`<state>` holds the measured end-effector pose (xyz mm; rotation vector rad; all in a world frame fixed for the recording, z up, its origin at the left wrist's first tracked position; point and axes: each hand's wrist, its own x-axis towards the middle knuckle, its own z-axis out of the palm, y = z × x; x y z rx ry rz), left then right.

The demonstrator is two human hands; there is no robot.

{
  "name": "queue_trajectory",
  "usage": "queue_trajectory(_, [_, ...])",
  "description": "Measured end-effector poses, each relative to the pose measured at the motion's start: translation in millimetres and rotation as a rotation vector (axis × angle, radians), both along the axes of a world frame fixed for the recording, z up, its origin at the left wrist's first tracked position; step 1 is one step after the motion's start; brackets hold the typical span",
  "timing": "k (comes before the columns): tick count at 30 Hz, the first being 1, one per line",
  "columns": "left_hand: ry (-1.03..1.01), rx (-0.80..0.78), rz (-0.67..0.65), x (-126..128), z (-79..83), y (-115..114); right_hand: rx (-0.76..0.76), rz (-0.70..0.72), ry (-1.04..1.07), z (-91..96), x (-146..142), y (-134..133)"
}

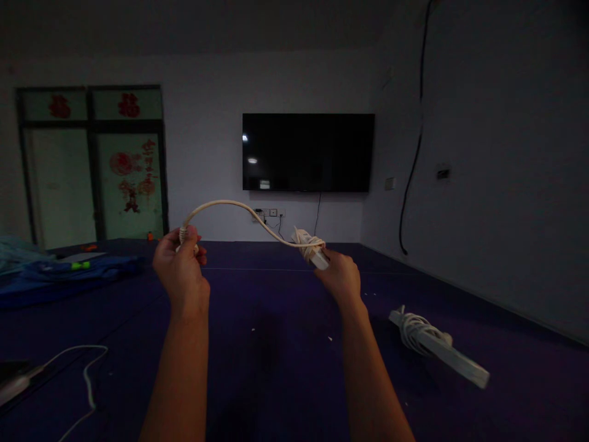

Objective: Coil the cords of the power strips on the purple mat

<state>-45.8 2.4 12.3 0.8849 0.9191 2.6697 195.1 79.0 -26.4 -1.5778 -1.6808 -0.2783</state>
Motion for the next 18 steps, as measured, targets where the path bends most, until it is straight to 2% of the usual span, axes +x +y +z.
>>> queue_trajectory(4, [0.009, -0.005, -0.034, 5.2, -0.1, 1.3, -0.027, -0.070, -0.026, -2.0, -4.7, -0.5])
queue_trajectory(8, [0.017, 0.005, -0.005, 8.7, -0.2, 1.9, 0.021, -0.010, -0.092, -5.6, -3.1, 6.8])
queue_trajectory(10, [0.015, 0.010, 0.011, 7.8, 0.0, 1.7, 0.049, 0.116, -0.127, -6.7, 0.9, 11.6])
queue_trajectory(12, [0.004, 0.001, 0.024, 3.9, -0.1, 1.7, 0.044, 0.304, -0.129, -6.5, 6.3, 14.1])
queue_trajectory(16, [-0.003, -0.043, 0.081, -13.9, -2.9, 5.3, -0.066, 0.712, 0.038, -2.7, 14.9, 6.7])
queue_trajectory(18, [0.026, -0.083, 0.156, -26.9, -7.0, 9.7, -0.102, 0.876, 0.139, 0.0, 16.6, -1.1])
